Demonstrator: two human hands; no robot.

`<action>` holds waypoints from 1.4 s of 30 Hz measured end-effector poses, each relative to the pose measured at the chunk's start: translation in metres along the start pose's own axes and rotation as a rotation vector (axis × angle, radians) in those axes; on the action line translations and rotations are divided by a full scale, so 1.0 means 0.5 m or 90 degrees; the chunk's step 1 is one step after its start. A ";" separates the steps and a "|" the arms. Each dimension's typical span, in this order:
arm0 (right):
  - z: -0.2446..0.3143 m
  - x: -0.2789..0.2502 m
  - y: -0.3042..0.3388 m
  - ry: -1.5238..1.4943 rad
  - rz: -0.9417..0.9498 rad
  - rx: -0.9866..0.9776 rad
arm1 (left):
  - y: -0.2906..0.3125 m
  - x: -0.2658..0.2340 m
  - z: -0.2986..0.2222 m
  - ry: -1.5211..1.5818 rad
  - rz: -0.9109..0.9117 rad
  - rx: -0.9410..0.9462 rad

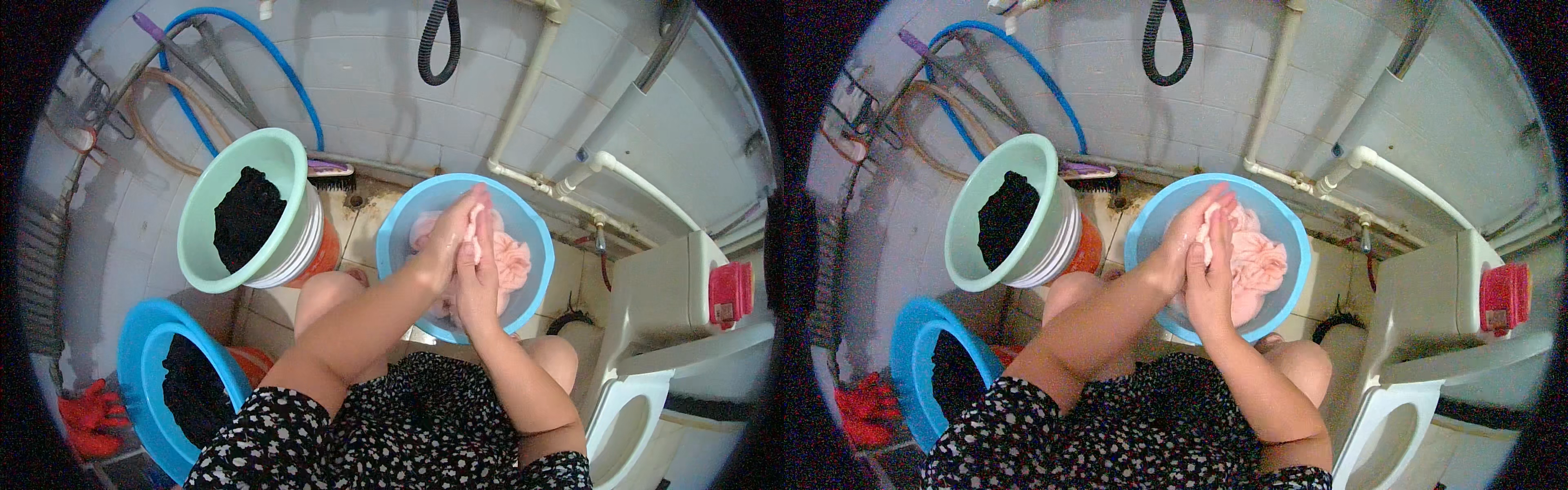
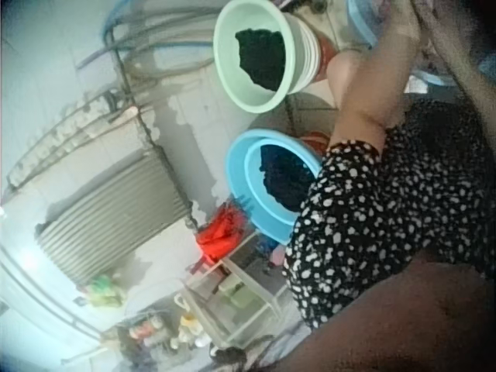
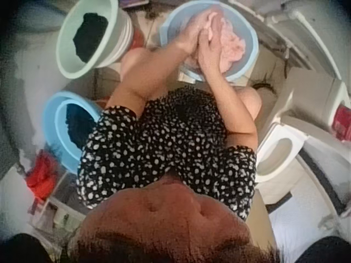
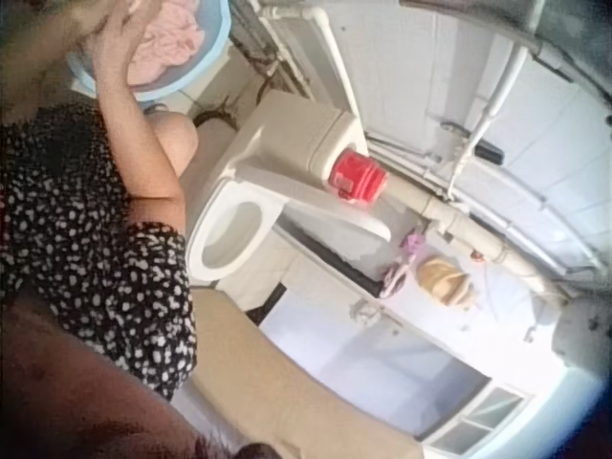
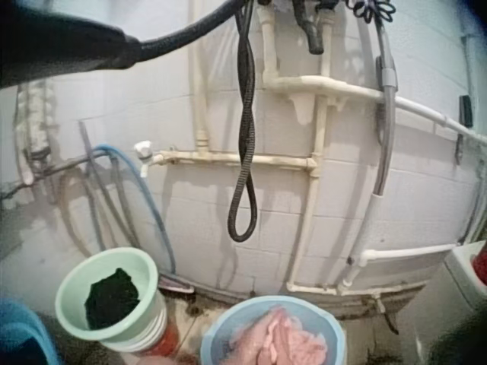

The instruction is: The person hand-washes a pink cloth in a blue basin filled with water. They repeatedly submerge, scrub, and wring the fabric by hand. The person is sitting on the floor in a tiled room with a toilet and other basins nearby.

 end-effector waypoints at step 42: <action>-0.090 -0.031 -0.039 -0.259 0.058 0.208 | 0.006 0.007 0.049 -0.072 -0.083 0.027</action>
Point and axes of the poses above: each hand's wrist, its own y-axis away from the middle knuckle, its own x-axis out of the palm, z = x × y, the point moved 5 cm from there along -y, towards the middle knuckle, and after that the axes turned 4 degrees about x, right-handed, at the moved point
